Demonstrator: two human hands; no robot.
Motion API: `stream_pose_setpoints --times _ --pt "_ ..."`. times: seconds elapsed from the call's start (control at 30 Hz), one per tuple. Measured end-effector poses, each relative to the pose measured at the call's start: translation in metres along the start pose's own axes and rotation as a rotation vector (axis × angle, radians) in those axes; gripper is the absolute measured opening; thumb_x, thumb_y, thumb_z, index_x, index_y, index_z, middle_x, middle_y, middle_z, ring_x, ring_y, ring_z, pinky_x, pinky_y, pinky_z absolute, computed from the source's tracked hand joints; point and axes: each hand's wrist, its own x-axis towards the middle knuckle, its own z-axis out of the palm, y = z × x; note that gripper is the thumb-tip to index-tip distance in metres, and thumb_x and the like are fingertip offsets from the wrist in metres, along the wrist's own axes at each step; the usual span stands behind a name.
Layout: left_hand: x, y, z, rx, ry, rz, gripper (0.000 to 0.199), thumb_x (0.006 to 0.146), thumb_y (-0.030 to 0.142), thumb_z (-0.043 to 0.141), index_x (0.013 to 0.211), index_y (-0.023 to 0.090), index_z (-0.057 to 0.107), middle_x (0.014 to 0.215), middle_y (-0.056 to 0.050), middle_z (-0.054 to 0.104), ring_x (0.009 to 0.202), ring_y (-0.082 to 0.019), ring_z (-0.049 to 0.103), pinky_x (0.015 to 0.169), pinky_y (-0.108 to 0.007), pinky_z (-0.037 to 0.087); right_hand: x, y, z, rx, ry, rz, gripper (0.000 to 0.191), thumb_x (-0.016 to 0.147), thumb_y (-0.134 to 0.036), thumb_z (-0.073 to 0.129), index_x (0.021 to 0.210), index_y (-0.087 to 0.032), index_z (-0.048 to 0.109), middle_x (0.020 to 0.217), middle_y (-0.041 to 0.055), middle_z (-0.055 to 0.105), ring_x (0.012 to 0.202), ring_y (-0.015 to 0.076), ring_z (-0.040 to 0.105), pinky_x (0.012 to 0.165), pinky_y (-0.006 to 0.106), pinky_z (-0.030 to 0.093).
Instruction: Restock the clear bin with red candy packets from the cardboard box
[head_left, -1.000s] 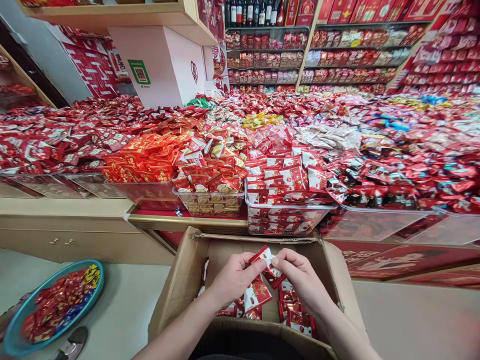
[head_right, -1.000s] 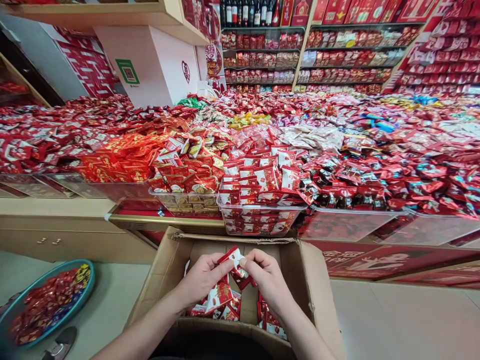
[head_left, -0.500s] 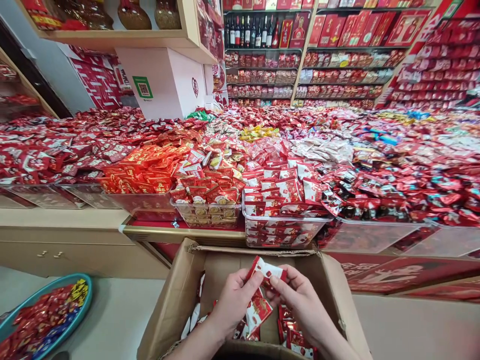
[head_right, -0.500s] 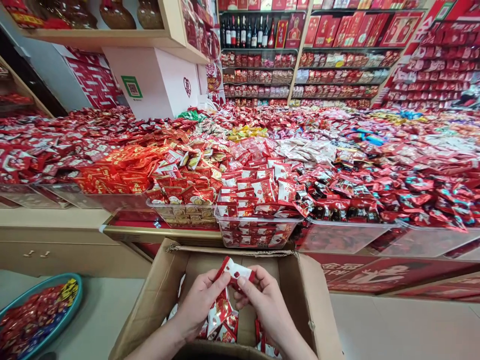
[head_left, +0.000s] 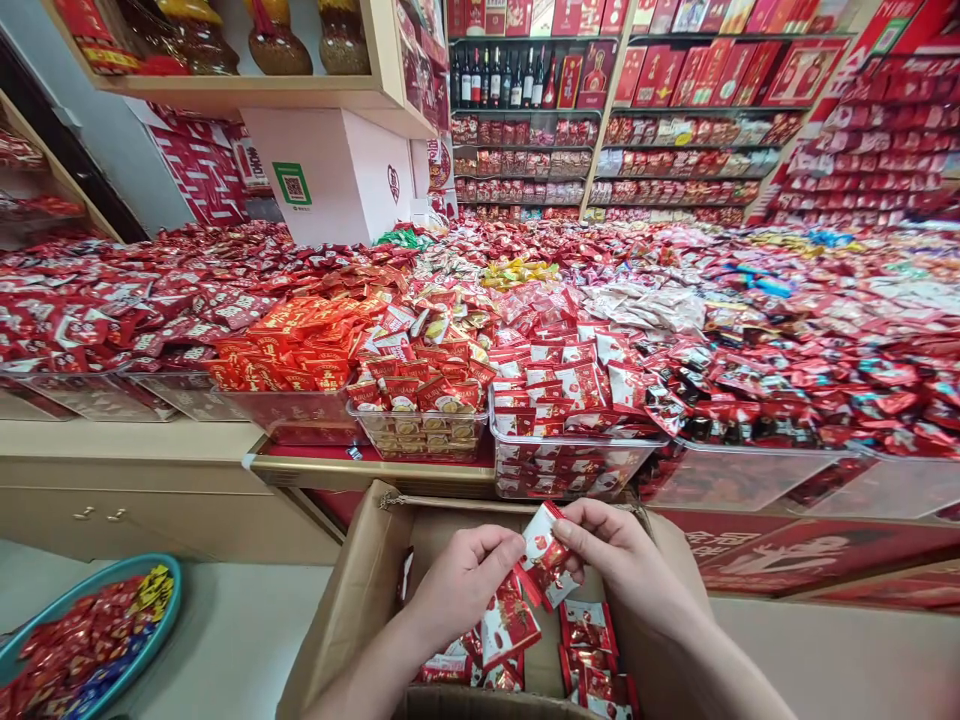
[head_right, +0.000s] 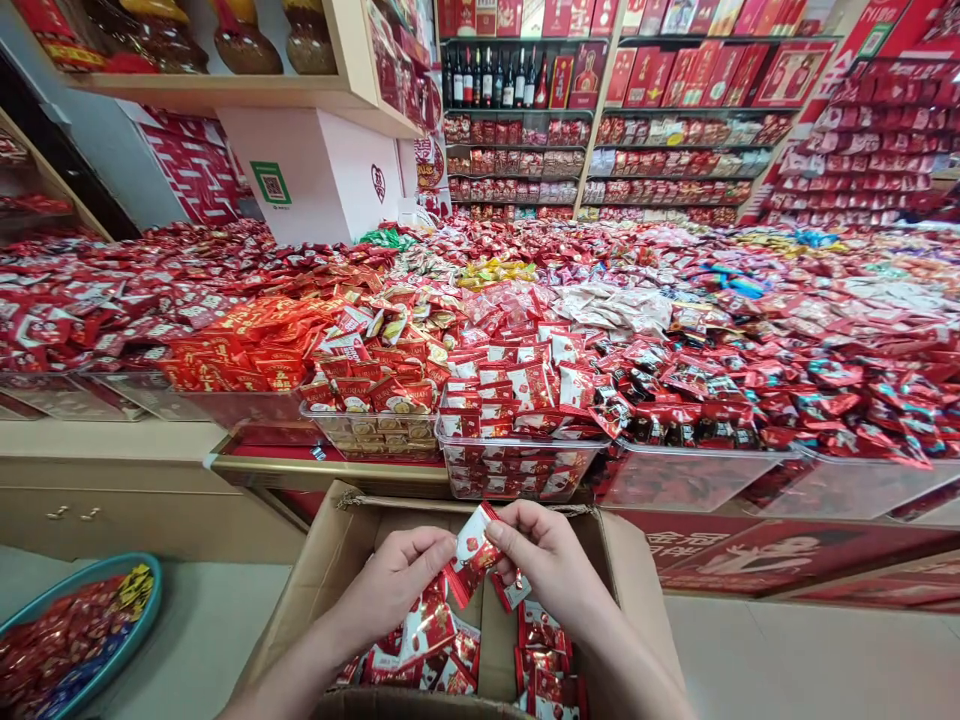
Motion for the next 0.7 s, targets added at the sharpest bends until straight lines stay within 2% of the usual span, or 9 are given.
stream_pose_setpoints --times 0.1,0.2,0.3,0.4,0.47,0.53,0.6,0.7 --pt "-0.001 -0.005 0.004 -0.038 0.060 0.000 0.038 0.077 0.044 0.043 0.069 0.012 0.060 0.056 0.002 0.050 0.053 -0.008 0.038 0.050 -0.018 0.031 -0.001 0.005 0.004 0.046 0.020 0.019 0.025 0.070 -0.041 0.056 0.068 -0.016 0.055 0.052 -0.0034 0.051 0.045 0.0080 0.043 0.045 0.022 0.037" --pt "-0.002 -0.009 0.006 -0.043 0.061 0.009 0.038 0.079 0.043 0.040 0.074 0.012 0.062 0.060 0.000 0.055 0.057 -0.010 0.044 0.055 -0.020 0.035 -0.003 0.001 0.001 -0.007 0.017 0.013 0.025 0.071 -0.041 0.055 0.070 -0.016 0.057 0.053 -0.0032 0.050 0.046 0.0077 0.042 0.044 0.021 0.036" --pt "-0.002 -0.005 0.001 0.003 0.101 0.057 0.033 0.078 0.040 0.044 0.090 0.015 0.062 0.073 -0.002 0.060 0.069 -0.013 0.050 0.065 -0.022 0.038 0.001 -0.021 -0.015 -0.176 0.060 -0.085 0.022 0.071 -0.039 0.055 0.073 -0.017 0.059 0.057 -0.0013 0.053 0.050 0.0088 0.044 0.046 0.022 0.036" --pt "0.002 0.012 -0.011 0.095 0.222 0.100 0.034 0.077 0.038 0.047 0.104 0.019 0.055 0.069 0.001 0.058 0.060 -0.010 0.048 0.056 -0.020 0.038 0.016 -0.057 -0.038 -0.304 0.133 -0.225 0.024 0.070 -0.038 0.056 0.083 -0.018 0.061 0.064 0.0008 0.057 0.053 0.0108 0.046 0.048 0.024 0.037" --pt "0.008 0.030 -0.020 0.231 0.307 0.212 0.031 0.078 0.035 0.046 0.103 0.020 0.056 0.070 0.000 0.058 0.060 -0.010 0.049 0.055 -0.020 0.039 0.031 -0.082 -0.050 -0.376 0.154 -0.302 0.025 0.069 -0.038 0.057 0.084 -0.018 0.061 0.064 0.0008 0.057 0.053 0.0115 0.046 0.048 0.024 0.036" --pt "0.015 0.048 -0.026 0.390 0.348 0.394 0.025 0.079 0.030 0.046 0.097 0.020 0.060 0.080 -0.002 0.061 0.073 -0.013 0.054 0.067 -0.022 0.042 0.048 -0.102 -0.055 -0.475 0.150 -0.364 0.022 0.069 -0.038 0.056 0.079 -0.018 0.061 0.060 -0.0006 0.055 0.052 0.0111 0.045 0.047 0.024 0.035" --pt "0.023 0.062 -0.030 0.505 0.328 0.554 0.024 0.079 0.026 0.045 0.095 0.021 0.062 0.092 -0.004 0.063 0.088 -0.015 0.055 0.080 -0.025 0.042 0.063 -0.115 -0.055 -0.604 0.131 -0.427 0.018 0.070 -0.035 0.055 0.072 -0.018 0.061 0.055 -0.0025 0.051 0.050 0.0100 0.042 0.047 0.024 0.033" --pt "0.034 0.070 -0.031 0.619 0.263 0.613 0.028 0.080 0.025 0.042 0.103 0.022 0.059 0.109 -0.004 0.060 0.103 -0.016 0.051 0.092 -0.029 0.038 0.081 -0.125 -0.051 -0.767 0.127 -0.508 0.016 0.072 -0.030 0.051 0.069 -0.018 0.061 0.052 -0.0032 0.050 0.049 0.0099 0.042 0.048 0.024 0.033"
